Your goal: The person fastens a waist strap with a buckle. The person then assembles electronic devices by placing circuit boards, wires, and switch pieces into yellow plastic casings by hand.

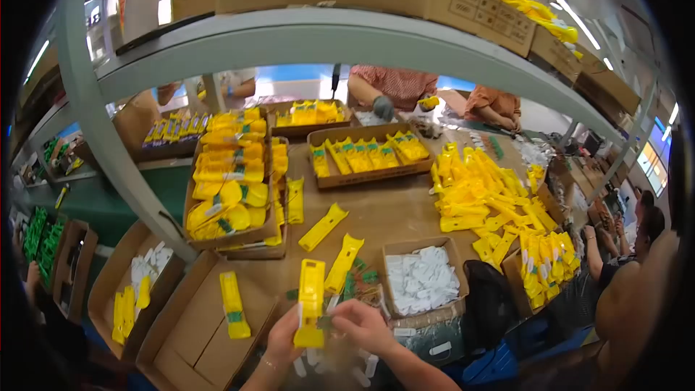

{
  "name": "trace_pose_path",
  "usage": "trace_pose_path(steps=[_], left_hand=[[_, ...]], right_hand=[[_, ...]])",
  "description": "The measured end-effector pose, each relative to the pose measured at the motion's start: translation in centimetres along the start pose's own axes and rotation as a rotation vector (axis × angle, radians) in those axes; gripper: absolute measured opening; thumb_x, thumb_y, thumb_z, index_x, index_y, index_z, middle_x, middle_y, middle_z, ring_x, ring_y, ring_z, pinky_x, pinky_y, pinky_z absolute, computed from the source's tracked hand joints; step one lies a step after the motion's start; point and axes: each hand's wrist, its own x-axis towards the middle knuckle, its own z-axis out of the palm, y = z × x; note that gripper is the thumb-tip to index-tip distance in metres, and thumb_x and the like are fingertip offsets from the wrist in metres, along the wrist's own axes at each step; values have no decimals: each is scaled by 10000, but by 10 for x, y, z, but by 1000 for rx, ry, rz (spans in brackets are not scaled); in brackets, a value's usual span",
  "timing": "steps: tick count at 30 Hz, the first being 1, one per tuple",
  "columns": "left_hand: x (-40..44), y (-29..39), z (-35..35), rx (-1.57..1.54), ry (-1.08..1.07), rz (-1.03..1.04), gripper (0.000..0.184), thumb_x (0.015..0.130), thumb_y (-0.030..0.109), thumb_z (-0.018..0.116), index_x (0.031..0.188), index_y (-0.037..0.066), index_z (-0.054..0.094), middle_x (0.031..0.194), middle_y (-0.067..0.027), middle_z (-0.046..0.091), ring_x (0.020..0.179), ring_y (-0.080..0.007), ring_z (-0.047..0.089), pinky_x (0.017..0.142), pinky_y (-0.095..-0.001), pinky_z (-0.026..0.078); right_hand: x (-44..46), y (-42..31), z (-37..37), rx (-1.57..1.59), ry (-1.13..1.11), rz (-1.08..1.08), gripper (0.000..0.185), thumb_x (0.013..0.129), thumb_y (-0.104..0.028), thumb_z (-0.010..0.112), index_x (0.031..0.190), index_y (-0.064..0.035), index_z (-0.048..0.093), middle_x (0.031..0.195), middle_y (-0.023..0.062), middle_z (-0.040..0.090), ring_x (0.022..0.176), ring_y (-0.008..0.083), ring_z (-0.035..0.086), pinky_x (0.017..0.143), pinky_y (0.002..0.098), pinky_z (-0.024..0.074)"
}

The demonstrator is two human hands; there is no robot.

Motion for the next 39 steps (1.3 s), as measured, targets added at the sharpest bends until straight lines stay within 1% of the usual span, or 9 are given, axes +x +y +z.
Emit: trace_pose_path(steps=[2, 3, 10, 13, 18, 20, 23, 26, 39], left_hand=[[-23, -2, 18, -125, 52, -21, 497, 902, 279, 420, 1299, 2, 307, 1211, -105, 480, 1089, -218, 482, 945, -330, 361], [51, -13, -3, -134, -51, 88, 497, 902, 279, 420, 1299, 2, 307, 1211, -105, 480, 1089, -218, 482, 945, -330, 361], [17, -34, -11, -143, 21, 99, 457, 918, 267, 394, 1293, 15, 331, 1245, -99, 452, 1125, -203, 457, 960, -333, 350], [19, -28, -10, -119, -1, 132, 457, 919, 276, 386, 1293, 18, 331, 1243, -98, 451, 1125, -201, 455, 956, -336, 354], [17, -19, -7, -203, 10, 185, 429, 922, 280, 378, 1272, 32, 358, 1194, -98, 482, 1085, -208, 481, 939, -329, 368], [9, -23, -9, -169, 8, 150, 426, 924, 273, 374, 1274, 32, 356, 1190, -100, 485, 1086, -209, 481, 939, -326, 369], [18, -17, -1, -334, -280, 257, 414, 926, 243, 365, 1273, 16, 355, 1193, -102, 485, 1092, -204, 479, 940, -321, 369], [19, -14, 3, -135, 31, 106, 395, 929, 212, 344, 1259, -4, 368, 1188, -100, 487, 1075, -184, 490, 929, -310, 378], [28, -19, 7, -36, 2, 240, 440, 938, 279, 371, 1300, 34, 325, 1202, -76, 471, 1100, -170, 469, 935, -310, 376]], right_hand=[[-18, 0, 20, -22, 65, 8, 139, 817, -39, 586, 945, 1, 548, 765, 23, 605, 668, 50, 575, 595, 181, 455], [36, -3, -18, -163, 65, -126, 128, 808, -41, 598, 915, 13, 555, 738, 27, 605, 641, 55, 576, 569, 186, 454], [15, -5, 14, -252, 123, 71, 92, 797, -38, 602, 864, 11, 561, 707, 32, 589, 623, 70, 565, 556, 210, 470], [21, -3, 28, -618, 211, -393, 97, 752, -23, 628, 835, 8, 588, 658, 65, 544, 574, 122, 546, 526, 250, 445], [22, 2, 24, -947, 140, -608, 309, 612, -4, 708, 882, -12, 559, 812, 104, 502, 691, 239, 550, 598, 301, 462], [15, 11, 26, -893, 142, -548, 307, 613, 17, 684, 894, -13, 567, 816, 112, 512, 716, 271, 554, 613, 326, 466], [13, 10, 25, -878, 167, -512, 301, 619, 21, 675, 901, -9, 576, 828, 116, 525, 726, 271, 557, 620, 329, 466], [14, -9, 32, -1005, 143, -735, 282, 611, 7, 683, 874, 10, 582, 829, 115, 534, 726, 263, 556, 627, 335, 467], [27, -13, 25, -1064, 194, -810, 271, 596, 33, 668, 858, 13, 601, 818, 104, 540, 730, 257, 552, 628, 331, 470]])
